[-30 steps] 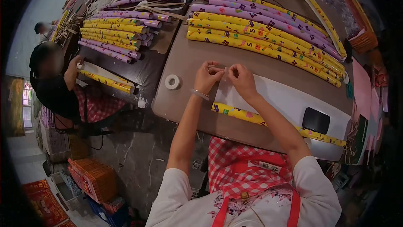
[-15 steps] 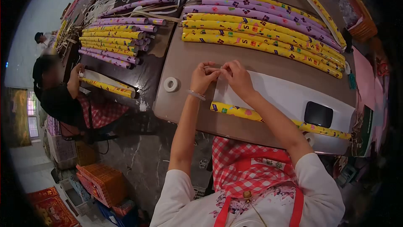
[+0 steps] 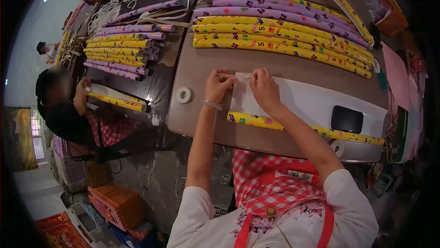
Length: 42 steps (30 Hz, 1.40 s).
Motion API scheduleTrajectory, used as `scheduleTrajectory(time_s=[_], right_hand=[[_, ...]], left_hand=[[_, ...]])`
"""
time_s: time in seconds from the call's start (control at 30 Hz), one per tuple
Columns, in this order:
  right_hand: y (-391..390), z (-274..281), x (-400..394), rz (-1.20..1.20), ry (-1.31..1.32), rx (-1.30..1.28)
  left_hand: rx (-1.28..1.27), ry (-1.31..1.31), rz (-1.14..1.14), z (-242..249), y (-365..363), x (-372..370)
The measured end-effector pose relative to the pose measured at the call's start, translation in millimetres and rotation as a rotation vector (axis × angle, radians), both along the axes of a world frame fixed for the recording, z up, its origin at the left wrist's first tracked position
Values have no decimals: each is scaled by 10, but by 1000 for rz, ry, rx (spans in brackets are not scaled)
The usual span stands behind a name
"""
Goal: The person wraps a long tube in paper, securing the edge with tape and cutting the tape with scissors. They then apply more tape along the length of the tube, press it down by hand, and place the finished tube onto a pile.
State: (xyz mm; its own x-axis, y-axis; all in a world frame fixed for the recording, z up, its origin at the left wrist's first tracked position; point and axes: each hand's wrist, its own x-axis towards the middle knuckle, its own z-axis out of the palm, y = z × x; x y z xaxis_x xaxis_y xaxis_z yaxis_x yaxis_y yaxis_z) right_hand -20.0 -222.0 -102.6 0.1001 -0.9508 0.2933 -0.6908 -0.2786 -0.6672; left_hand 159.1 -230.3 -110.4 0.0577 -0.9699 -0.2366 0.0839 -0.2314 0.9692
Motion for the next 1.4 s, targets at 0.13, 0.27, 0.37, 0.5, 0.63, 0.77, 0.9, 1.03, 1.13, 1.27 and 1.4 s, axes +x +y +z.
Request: scheduleTrajectory(time_s=[0.13, 0.27, 0.37, 0.5, 0.63, 0.77, 0.9, 1.03, 1.13, 1.27, 1.4], right_hand=[[154, 157, -359, -95, 22, 52], [302, 231, -868, -180, -80, 190], [380, 76, -1283, -171, -146, 108], [538, 241, -1621, -203, -331, 262], [692, 350, -1877, -218, -506, 369], [827, 414, -2089, -189, -681, 314], [892, 427, -2348, -138, -974, 308], [1081, 894, -2311, -53, -1061, 323], [1334, 1156, -2078, 219, -978, 413], [1726, 1079, -1233, 680, -910, 681], [1929, 704, -374, 879, -451, 695]], left_hand=[[7, -25, 12, 26, -2, -15], [-5, -38, 37, 38, -2, -27], [-6, -30, 25, -10, -19, -9], [-15, -37, 40, -53, -28, -7], [-2, -149, 84, 37, 24, -101], [-154, -379, 132, -31, 39, -165], [-234, -597, 127, -46, 35, -195], [-209, -700, 229, -22, 103, -283], [-254, -715, 330, 127, 349, -307], [-253, -672, 332, 309, 1058, -211], [-231, -698, 335, 407, 1483, 116]])
